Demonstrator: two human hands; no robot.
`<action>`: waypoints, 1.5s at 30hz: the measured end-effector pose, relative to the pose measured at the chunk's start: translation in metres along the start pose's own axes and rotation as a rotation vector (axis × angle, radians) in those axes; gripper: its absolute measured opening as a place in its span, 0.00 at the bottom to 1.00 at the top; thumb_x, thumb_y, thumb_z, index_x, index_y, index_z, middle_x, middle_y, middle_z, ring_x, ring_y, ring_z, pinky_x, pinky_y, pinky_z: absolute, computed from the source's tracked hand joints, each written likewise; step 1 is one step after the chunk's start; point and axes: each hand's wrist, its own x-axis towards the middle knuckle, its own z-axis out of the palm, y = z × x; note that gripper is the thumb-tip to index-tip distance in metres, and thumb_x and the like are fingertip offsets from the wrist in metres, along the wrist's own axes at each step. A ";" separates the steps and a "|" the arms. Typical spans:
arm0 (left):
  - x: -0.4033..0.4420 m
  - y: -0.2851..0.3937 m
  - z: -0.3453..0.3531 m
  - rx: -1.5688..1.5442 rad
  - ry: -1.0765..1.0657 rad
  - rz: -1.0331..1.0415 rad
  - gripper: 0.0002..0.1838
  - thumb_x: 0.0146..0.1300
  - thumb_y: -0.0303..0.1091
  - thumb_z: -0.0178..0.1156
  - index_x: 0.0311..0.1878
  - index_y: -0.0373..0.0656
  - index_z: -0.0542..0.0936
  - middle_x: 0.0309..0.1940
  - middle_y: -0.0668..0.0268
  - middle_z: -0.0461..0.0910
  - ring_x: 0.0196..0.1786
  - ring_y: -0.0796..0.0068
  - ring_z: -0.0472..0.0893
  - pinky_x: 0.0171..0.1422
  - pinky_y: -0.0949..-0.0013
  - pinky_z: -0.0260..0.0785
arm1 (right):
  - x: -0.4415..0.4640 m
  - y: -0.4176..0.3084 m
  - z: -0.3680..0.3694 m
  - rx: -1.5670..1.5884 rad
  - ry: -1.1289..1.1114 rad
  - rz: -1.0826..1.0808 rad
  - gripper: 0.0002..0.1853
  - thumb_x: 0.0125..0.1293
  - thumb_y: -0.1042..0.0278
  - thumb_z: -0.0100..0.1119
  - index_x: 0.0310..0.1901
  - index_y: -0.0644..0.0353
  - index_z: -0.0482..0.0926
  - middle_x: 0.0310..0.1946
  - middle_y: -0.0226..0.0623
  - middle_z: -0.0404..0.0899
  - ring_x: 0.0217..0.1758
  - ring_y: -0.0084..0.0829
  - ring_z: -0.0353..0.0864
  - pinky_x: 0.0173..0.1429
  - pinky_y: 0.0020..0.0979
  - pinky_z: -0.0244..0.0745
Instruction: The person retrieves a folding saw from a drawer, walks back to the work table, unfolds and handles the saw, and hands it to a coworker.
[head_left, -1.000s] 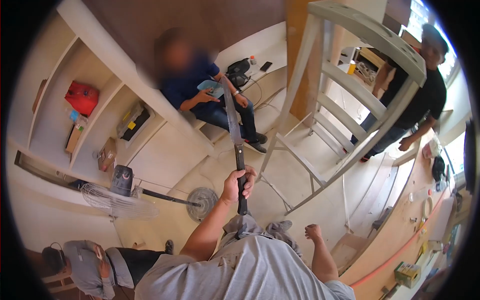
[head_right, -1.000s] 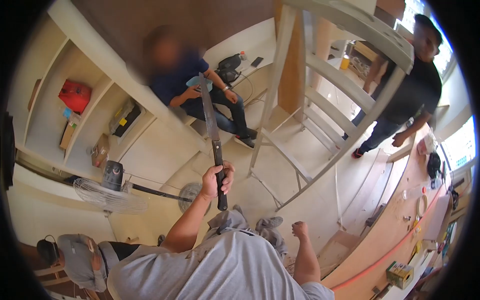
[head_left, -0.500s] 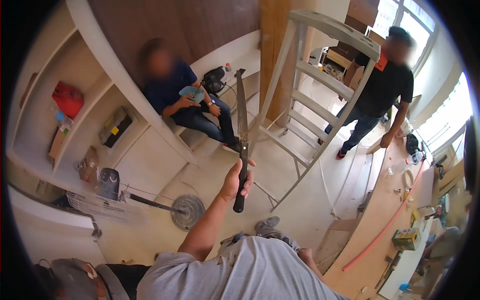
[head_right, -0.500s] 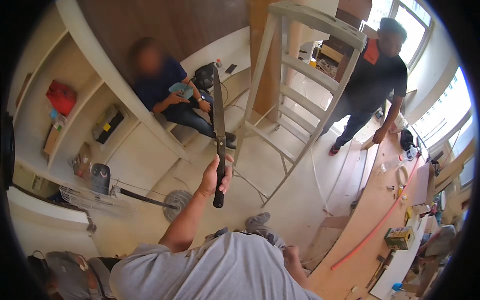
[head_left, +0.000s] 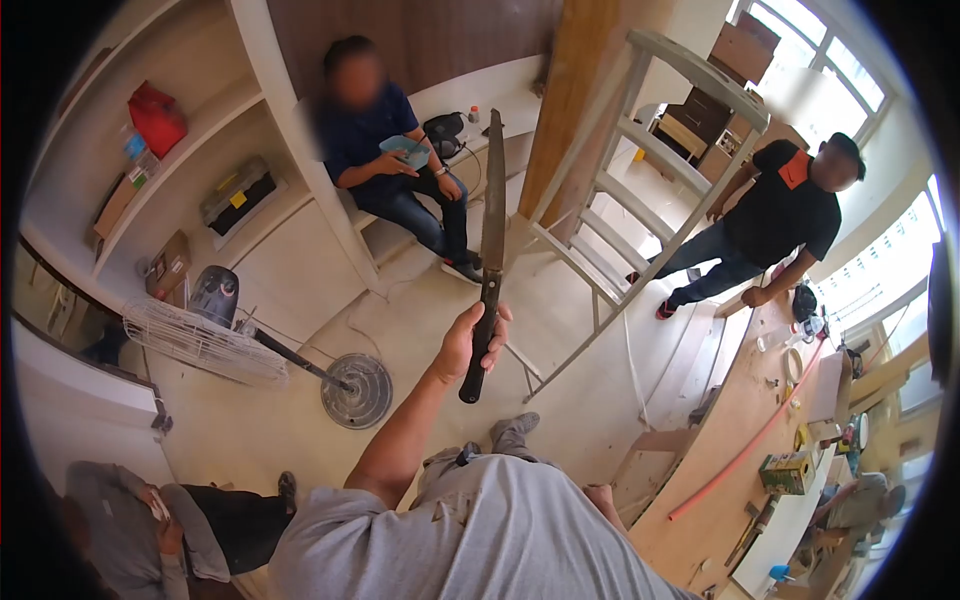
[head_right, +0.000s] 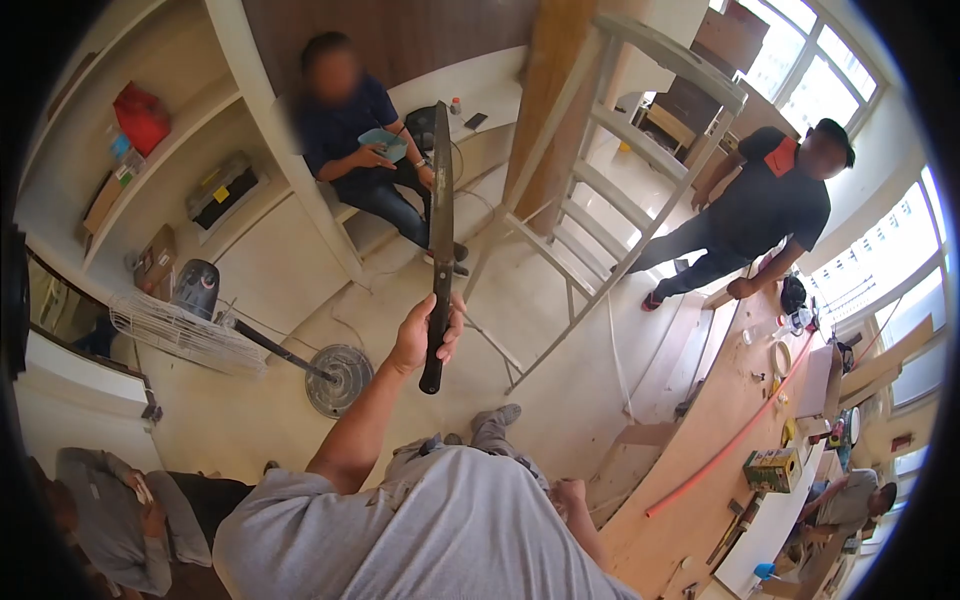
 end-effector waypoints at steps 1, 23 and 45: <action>-0.004 0.000 -0.001 0.002 -0.001 0.007 0.31 0.85 0.64 0.39 0.56 0.42 0.75 0.24 0.67 0.72 0.15 0.78 0.70 0.21 0.69 0.70 | -0.002 -0.006 0.001 -0.001 0.003 -0.007 0.10 0.69 0.72 0.65 0.46 0.65 0.92 0.35 0.45 0.92 0.38 0.36 0.93 0.40 0.39 0.86; -0.099 -0.140 -0.009 0.656 -0.239 -0.654 0.11 0.78 0.37 0.59 0.50 0.37 0.80 0.23 0.67 0.77 0.19 0.76 0.76 0.21 0.69 0.69 | -0.018 -0.066 0.014 0.338 -0.146 -0.039 0.20 0.69 0.55 0.64 0.50 0.65 0.89 0.42 0.46 0.91 0.40 0.42 0.92 0.43 0.42 0.92; -0.094 -0.230 0.091 0.667 -0.393 -0.705 0.18 0.78 0.47 0.66 0.49 0.37 0.81 0.29 0.68 0.82 0.28 0.78 0.82 0.34 0.70 0.76 | -0.138 -0.151 -0.156 0.978 0.205 -0.688 0.18 0.78 0.54 0.67 0.54 0.63 0.89 0.43 0.28 0.89 0.46 0.21 0.85 0.51 0.30 0.83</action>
